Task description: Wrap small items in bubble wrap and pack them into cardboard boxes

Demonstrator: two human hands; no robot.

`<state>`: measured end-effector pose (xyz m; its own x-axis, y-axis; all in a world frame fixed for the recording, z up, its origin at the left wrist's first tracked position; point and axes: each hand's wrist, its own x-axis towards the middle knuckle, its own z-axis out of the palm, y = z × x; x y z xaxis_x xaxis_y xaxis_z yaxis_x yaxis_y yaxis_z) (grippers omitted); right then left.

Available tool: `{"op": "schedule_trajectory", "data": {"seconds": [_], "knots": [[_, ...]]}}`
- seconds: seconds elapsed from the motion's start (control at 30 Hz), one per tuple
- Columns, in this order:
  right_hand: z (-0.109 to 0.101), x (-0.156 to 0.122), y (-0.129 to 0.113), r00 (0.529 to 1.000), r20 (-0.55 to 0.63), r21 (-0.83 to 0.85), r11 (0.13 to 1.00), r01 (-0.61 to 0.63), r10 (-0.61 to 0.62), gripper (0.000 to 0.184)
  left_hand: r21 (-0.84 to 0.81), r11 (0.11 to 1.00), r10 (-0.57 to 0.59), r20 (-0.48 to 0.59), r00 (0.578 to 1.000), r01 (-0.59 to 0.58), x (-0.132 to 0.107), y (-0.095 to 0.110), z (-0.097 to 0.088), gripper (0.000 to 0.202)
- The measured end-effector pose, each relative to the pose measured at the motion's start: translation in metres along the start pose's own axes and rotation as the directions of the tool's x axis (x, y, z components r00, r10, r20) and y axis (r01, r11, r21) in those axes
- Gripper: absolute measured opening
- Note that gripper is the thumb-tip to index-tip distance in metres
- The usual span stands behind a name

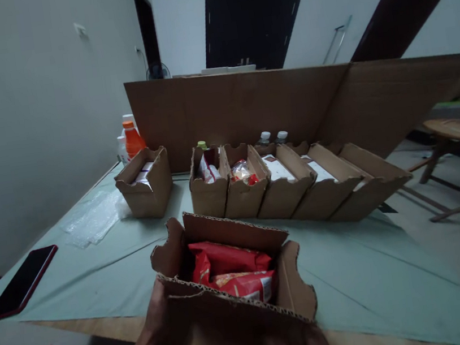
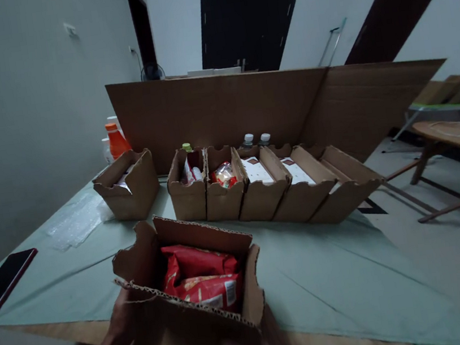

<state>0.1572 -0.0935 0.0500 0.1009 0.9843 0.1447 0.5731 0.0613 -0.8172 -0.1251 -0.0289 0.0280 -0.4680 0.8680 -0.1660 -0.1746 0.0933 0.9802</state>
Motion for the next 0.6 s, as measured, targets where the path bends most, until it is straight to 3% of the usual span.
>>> {"op": "schedule_trajectory", "data": {"seconds": [0.07, 0.2, 0.3, 0.37, 0.47, 0.6], "knots": [[0.004, 0.025, -0.004, 1.000, -0.026, 0.009, 1.000, -0.013, 0.014, 0.039, -0.024, 0.999, 0.021, -0.007, 1.000, -0.022, 0.005, 0.005, 0.022, 0.044], [-0.004, 0.090, -0.011, 0.992, -0.125, 0.078, 0.996, 0.045, -0.036, 0.046, -0.054, 0.994, 0.095, 0.040, 0.995, -0.093, 0.035, 0.022, 0.076, 0.047], [-0.012, 0.127, -0.004, 0.995, -0.092, 0.147, 0.988, 0.052, -0.039, 0.047, -0.080, 0.987, 0.149, 0.134, 0.980, -0.140, 0.053, 0.031, 0.104, 0.050], [-0.013, 0.136, 0.008, 0.998, -0.061, 0.184, 0.982, 0.042, -0.032, 0.047, -0.096, 0.984, 0.169, 0.200, 0.965, -0.152, 0.055, 0.031, 0.108, 0.054], [-0.013, 0.127, 0.027, 0.990, -0.144, 0.203, 0.978, 0.035, -0.006, 0.050, -0.106, 0.986, 0.157, 0.290, 0.944, -0.132, 0.047, 0.022, 0.092, 0.065], [-0.034, 0.101, 0.021, 0.944, -0.317, 0.112, 0.992, -0.057, 0.090, 0.040, -0.053, 0.995, 0.094, 0.218, 0.971, -0.084, 0.026, 0.003, 0.064, 0.067]]}}
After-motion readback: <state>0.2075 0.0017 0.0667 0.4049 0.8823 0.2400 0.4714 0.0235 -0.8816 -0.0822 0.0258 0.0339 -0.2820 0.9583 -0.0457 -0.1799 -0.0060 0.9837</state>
